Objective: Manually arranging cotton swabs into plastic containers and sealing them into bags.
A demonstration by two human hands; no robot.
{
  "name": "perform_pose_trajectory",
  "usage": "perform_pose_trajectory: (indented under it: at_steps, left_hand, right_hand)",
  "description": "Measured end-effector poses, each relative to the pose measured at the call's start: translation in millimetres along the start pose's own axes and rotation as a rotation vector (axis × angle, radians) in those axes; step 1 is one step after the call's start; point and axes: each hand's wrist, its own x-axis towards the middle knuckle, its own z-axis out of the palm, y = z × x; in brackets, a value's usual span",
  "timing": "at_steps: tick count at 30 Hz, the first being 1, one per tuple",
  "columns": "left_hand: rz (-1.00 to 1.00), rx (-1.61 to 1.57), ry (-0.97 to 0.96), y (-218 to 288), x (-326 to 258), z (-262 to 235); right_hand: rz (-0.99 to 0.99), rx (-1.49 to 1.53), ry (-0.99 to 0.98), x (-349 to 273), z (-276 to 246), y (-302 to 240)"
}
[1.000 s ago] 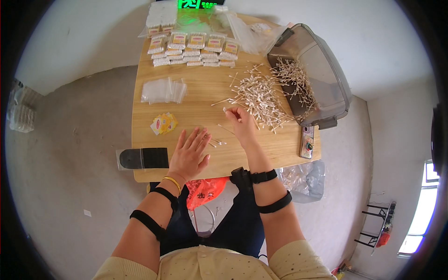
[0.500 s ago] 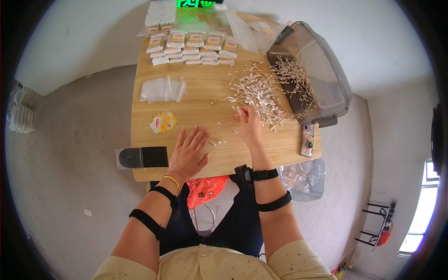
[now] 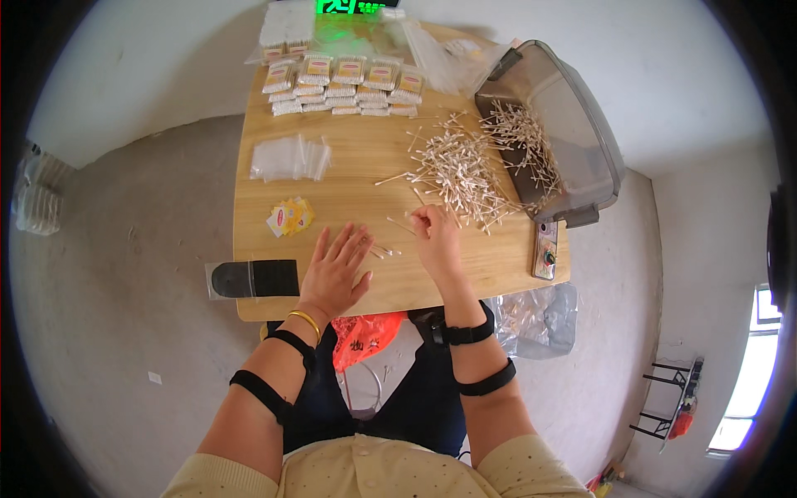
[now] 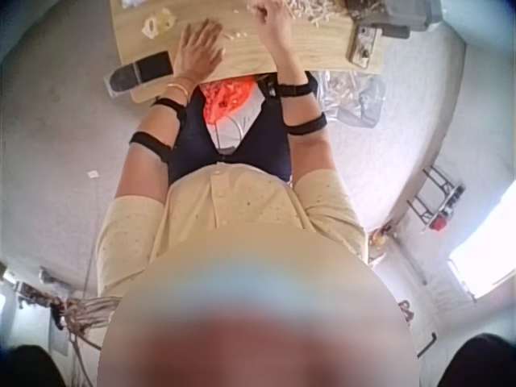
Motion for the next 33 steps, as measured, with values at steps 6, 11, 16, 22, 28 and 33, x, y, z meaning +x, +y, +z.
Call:
perform_pose_trajectory:
  at_steps: [6, 11, 16, 22, 28, 33]
  left_hand:
    - [-0.005, 0.002, -0.011, -0.1, -1.5, 0.2]
    - [-0.013, 0.018, -0.022, -0.8, -1.7, -1.6]
    - [-0.005, 0.036, -0.025, 0.1, -0.5, -1.8]
    - [-0.004, 0.030, -0.027, -0.1, 0.3, -0.6]
    - [-0.013, 0.031, -0.041, -1.0, -1.5, -1.4]
    - [-0.035, 0.006, -0.031, -0.1, -1.3, -2.9]
  right_hand:
    - [0.025, -0.121, -0.078, -15.9, 20.0, -22.1]
    - [0.004, -0.289, 0.023, -17.5, 16.4, -25.0]
    - [0.010, -0.252, 0.188, 4.1, 8.1, -0.8]
    - [-0.002, -0.123, 0.135, 4.9, 28.7, -0.4]
    - [-0.096, -0.025, 0.021, -27.3, 43.9, -36.2]
    - [-0.037, 0.039, 0.039, -16.4, 32.5, -32.1]
